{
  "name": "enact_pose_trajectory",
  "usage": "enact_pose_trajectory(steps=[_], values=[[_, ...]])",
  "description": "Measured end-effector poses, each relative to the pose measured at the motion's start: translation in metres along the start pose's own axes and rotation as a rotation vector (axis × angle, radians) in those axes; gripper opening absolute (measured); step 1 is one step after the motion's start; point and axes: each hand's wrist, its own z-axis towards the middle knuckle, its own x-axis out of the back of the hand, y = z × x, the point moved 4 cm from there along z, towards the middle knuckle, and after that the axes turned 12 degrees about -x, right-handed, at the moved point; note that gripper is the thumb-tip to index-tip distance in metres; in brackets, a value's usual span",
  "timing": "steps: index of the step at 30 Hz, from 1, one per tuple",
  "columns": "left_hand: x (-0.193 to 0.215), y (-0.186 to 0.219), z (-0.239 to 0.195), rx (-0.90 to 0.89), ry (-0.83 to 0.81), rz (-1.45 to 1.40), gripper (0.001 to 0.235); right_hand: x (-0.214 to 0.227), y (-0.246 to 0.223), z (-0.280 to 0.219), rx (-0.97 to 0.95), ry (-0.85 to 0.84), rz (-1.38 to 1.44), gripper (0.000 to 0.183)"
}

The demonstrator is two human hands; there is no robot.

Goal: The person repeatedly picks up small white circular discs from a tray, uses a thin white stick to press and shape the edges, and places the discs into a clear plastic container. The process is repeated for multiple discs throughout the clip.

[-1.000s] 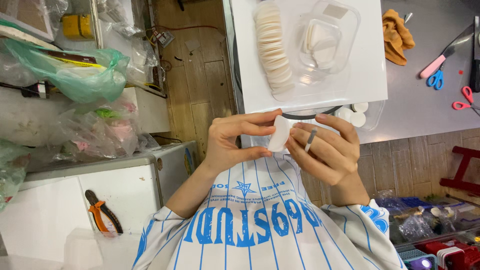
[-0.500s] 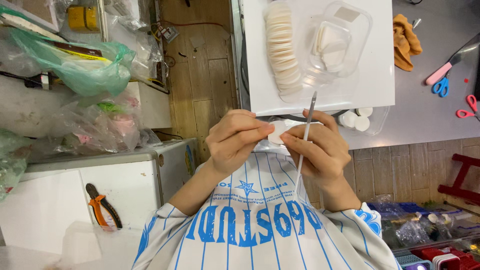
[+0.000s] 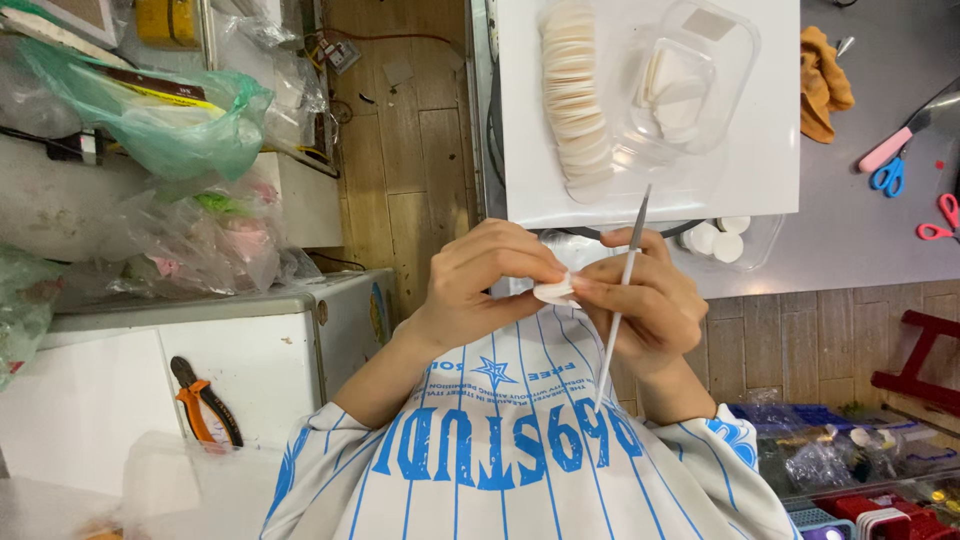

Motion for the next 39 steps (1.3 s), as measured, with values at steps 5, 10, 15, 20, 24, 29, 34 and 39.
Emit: enact_pose_trajectory(steps=[5, 10, 15, 20, 24, 29, 34, 39], values=[[-0.008, -0.013, -0.018, 0.119, 0.066, -0.078, 0.025, -0.006, 0.011, -0.002, -0.067, -0.008, 0.091, 0.027], [-0.044, -0.035, -0.044, 0.411, 0.509, -0.719, 0.013, -0.026, 0.032, -0.01, -0.334, -0.014, 0.216, 0.028], [-0.036, -0.046, -0.045, 0.514, 0.363, -0.585, 0.012, -0.02, 0.047, -0.013, -0.456, 0.068, 0.321, 0.019], [-0.004, -0.04, -0.031, 0.406, 0.04, 0.032, 0.022, -0.008, 0.051, -0.004, -0.388, -0.079, 0.145, 0.023], [-0.009, -0.041, -0.028, 0.435, 0.211, -0.049, 0.021, -0.013, 0.05, -0.002, -0.328, -0.041, 0.25, 0.057], [-0.019, -0.048, -0.038, 0.557, 0.326, -0.315, 0.026, -0.022, 0.05, -0.003, -0.078, -0.006, -0.013, 0.084], [-0.019, -0.046, -0.041, 0.573, 0.3, -0.36, 0.025, -0.017, 0.056, -0.005, 0.044, -0.025, -0.032, 0.083], [-0.022, -0.044, -0.04, 0.584, 0.271, -0.429, 0.025, -0.016, 0.062, -0.009, -0.025, -0.002, 0.005, 0.081]])
